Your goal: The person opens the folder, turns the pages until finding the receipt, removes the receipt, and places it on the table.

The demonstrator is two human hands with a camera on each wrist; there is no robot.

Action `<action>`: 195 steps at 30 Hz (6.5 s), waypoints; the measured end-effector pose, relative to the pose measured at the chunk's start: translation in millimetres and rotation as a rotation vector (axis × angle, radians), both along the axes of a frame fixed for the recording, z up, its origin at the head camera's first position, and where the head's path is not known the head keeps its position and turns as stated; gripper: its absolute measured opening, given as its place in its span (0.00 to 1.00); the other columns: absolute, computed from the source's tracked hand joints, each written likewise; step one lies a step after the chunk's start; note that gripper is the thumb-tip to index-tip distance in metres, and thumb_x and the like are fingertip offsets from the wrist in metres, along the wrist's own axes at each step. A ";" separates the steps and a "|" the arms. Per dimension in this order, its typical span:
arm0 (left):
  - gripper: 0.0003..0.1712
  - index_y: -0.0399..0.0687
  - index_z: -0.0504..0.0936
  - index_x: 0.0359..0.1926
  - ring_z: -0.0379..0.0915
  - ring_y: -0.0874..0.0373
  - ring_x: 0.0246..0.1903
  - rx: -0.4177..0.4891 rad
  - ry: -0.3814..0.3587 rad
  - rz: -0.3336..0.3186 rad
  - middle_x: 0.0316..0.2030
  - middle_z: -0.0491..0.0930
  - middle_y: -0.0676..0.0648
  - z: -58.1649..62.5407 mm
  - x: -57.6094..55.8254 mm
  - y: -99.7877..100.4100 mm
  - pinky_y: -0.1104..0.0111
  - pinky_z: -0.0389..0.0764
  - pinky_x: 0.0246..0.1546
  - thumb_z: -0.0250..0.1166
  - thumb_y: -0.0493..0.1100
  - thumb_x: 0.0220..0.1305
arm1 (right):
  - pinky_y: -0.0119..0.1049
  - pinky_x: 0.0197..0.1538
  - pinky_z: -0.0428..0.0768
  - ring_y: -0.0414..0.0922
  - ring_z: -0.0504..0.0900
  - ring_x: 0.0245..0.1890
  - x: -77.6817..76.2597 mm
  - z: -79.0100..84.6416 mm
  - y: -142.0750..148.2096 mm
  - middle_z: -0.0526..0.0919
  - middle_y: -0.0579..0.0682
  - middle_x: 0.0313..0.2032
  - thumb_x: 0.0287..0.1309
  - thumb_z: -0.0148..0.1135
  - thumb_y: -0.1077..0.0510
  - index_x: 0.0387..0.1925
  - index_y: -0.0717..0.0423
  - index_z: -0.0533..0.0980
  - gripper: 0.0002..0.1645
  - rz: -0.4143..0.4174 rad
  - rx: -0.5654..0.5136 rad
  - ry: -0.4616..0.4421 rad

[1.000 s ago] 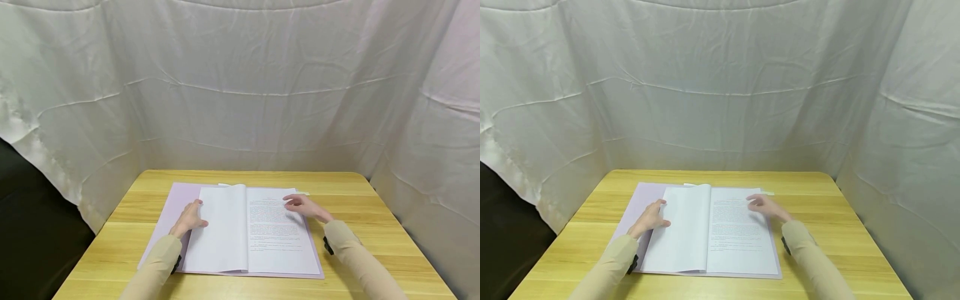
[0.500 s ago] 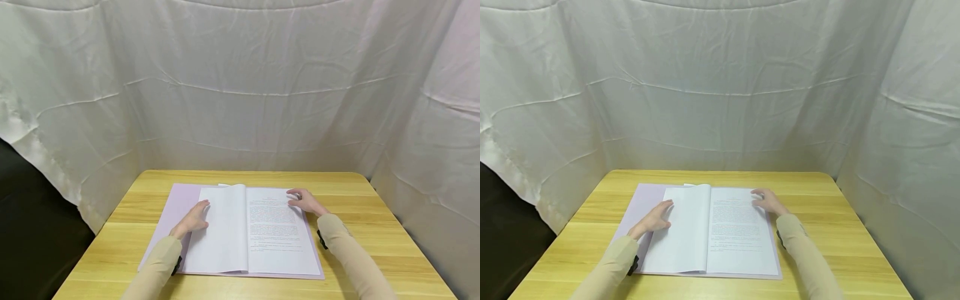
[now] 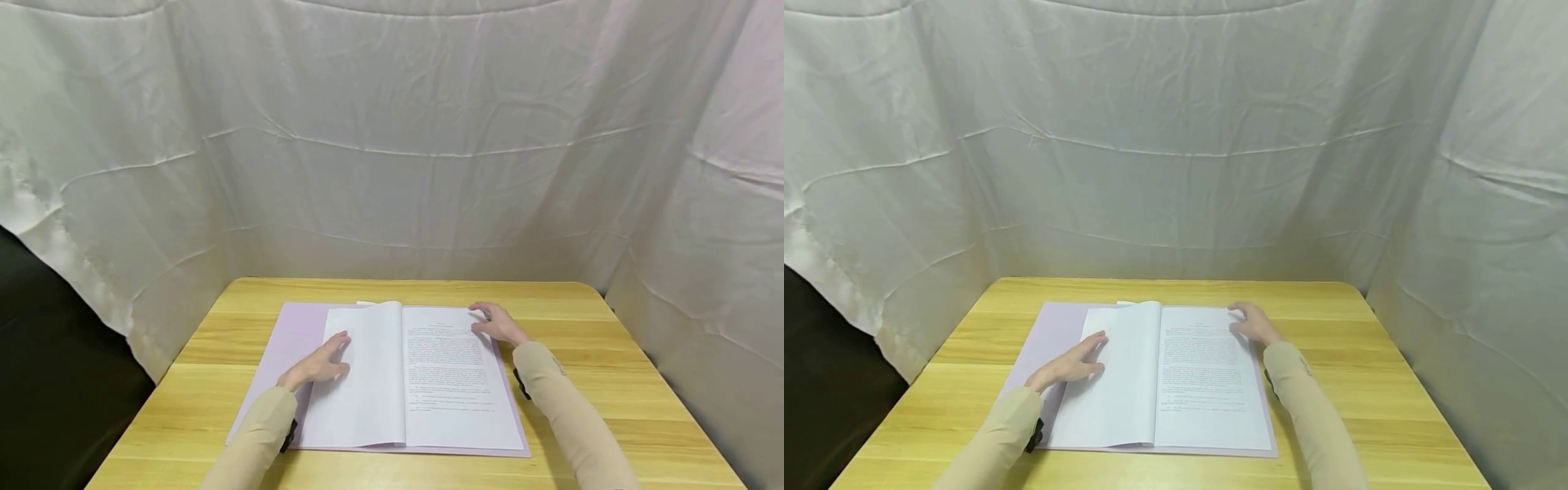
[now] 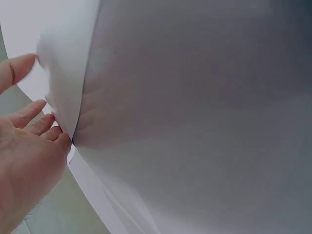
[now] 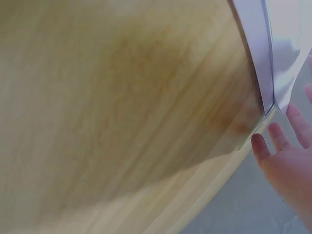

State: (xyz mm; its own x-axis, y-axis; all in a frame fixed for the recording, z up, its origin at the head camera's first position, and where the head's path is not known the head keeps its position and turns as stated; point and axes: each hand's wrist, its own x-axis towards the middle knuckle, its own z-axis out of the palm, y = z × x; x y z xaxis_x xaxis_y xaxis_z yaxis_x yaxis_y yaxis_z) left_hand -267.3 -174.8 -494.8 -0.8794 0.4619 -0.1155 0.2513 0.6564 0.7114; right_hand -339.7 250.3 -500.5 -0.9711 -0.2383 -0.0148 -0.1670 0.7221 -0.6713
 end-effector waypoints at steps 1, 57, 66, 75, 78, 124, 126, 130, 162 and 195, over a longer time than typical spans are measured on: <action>0.39 0.25 0.56 0.73 0.42 0.28 0.76 -0.003 -0.002 -0.007 0.76 0.47 0.26 0.3 0.4 0.2 0.37 0.46 0.77 0.61 0.38 0.68 | 0.67 0.73 0.61 0.71 0.63 0.71 -0.6 0.4 0.0 0.68 0.72 0.69 0.61 0.65 0.62 0.65 0.66 0.70 0.32 0.001 0.008 0.003; 0.53 0.31 0.53 0.76 0.42 0.30 0.77 -0.071 -0.028 -0.023 0.78 0.44 0.29 -3.1 -1.4 -1.4 0.37 0.50 0.76 0.71 0.50 0.61 | 0.39 0.42 0.73 0.55 0.76 0.41 -12.8 -1.5 -1.9 0.81 0.64 0.43 0.70 0.59 0.57 0.41 0.66 0.77 0.12 -0.174 0.027 0.229; 0.53 0.32 0.53 0.76 0.41 0.30 0.77 -0.067 -0.035 -0.014 0.78 0.43 0.30 -2.0 0.2 -0.4 0.36 0.50 0.76 0.71 0.50 0.61 | 0.44 0.52 0.79 0.58 0.81 0.49 -3.1 1.1 -3.3 0.82 0.69 0.52 0.68 0.61 0.59 0.59 0.68 0.73 0.22 -0.046 -0.126 0.115; 0.55 0.32 0.52 0.77 0.39 0.30 0.78 -0.062 -0.043 -0.011 0.79 0.42 0.30 -0.6 2.2 0.8 0.36 0.49 0.76 0.72 0.51 0.61 | 0.59 0.68 0.72 0.68 0.69 0.68 8.4 5.5 -3.3 0.63 0.72 0.72 0.68 0.62 0.59 0.77 0.69 0.50 0.46 -0.001 -0.265 -0.089; 0.55 0.32 0.51 0.77 0.39 0.30 0.78 -0.055 -0.041 -0.015 0.79 0.42 0.30 -0.1 2.3 1.5 0.35 0.50 0.75 0.72 0.52 0.61 | 0.51 0.63 0.79 0.67 0.72 0.66 13.4 6.7 -2.5 0.65 0.72 0.71 0.67 0.63 0.58 0.78 0.66 0.48 0.48 0.010 -0.284 -0.121; 0.58 0.34 0.46 0.79 0.35 0.32 0.79 0.024 -0.008 0.029 0.80 0.39 0.31 11.5 6.7 3.0 0.37 0.45 0.77 0.69 0.58 0.63 | 0.45 0.46 0.88 0.46 0.87 0.46 64.7 33.2 -0.3 0.78 0.65 0.58 0.77 0.48 0.47 0.81 0.47 0.35 0.45 0.198 -0.680 -0.389; 0.59 0.35 0.45 0.79 0.35 0.32 0.79 0.032 -0.013 0.040 0.80 0.39 0.31 12.8 7.0 3.1 0.37 0.44 0.77 0.69 0.58 0.63 | 0.41 0.46 0.88 0.44 0.87 0.46 66.2 35.7 -2.6 0.79 0.60 0.57 0.79 0.43 0.44 0.81 0.47 0.34 0.43 0.211 -0.708 -0.402; 0.61 0.36 0.44 0.79 0.35 0.33 0.79 0.038 -0.016 0.058 0.80 0.40 0.32 15.2 8.1 3.4 0.37 0.44 0.77 0.69 0.60 0.62 | 0.36 0.44 0.87 0.41 0.86 0.46 68.0 40.4 -8.0 0.80 0.52 0.55 0.80 0.31 0.41 0.81 0.45 0.30 0.40 0.284 -0.769 -0.422; 0.52 0.48 0.46 0.81 0.36 0.40 0.81 0.310 -0.111 0.091 0.81 0.47 0.41 39.7 16.5 28.2 0.39 0.47 0.78 0.65 0.57 0.68 | 0.43 0.46 0.87 0.66 0.80 0.59 79.0 58.8 -61.5 0.54 0.72 0.75 0.74 0.14 0.30 0.80 0.38 0.30 0.41 0.365 -0.635 -0.366; 0.37 0.36 0.45 0.79 0.56 0.37 0.75 0.805 -0.368 -0.019 0.76 0.56 0.30 49.5 7.1 58.3 0.55 0.65 0.74 0.52 0.40 0.78 | 0.63 0.60 0.80 0.72 0.56 0.74 80.3 49.1 -88.6 0.45 0.61 0.80 0.77 0.21 0.32 0.81 0.41 0.37 0.40 0.389 -0.476 -0.291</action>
State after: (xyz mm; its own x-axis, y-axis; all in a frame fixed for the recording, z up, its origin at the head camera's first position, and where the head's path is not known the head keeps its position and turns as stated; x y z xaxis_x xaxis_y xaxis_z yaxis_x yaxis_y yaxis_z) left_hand -260.2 -116.6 -445.3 -0.8420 0.5390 -0.0234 -0.0791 -0.0805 0.9936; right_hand -259.4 161.7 -451.4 -0.7860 -0.6143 -0.0694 -0.1192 0.2607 -0.9580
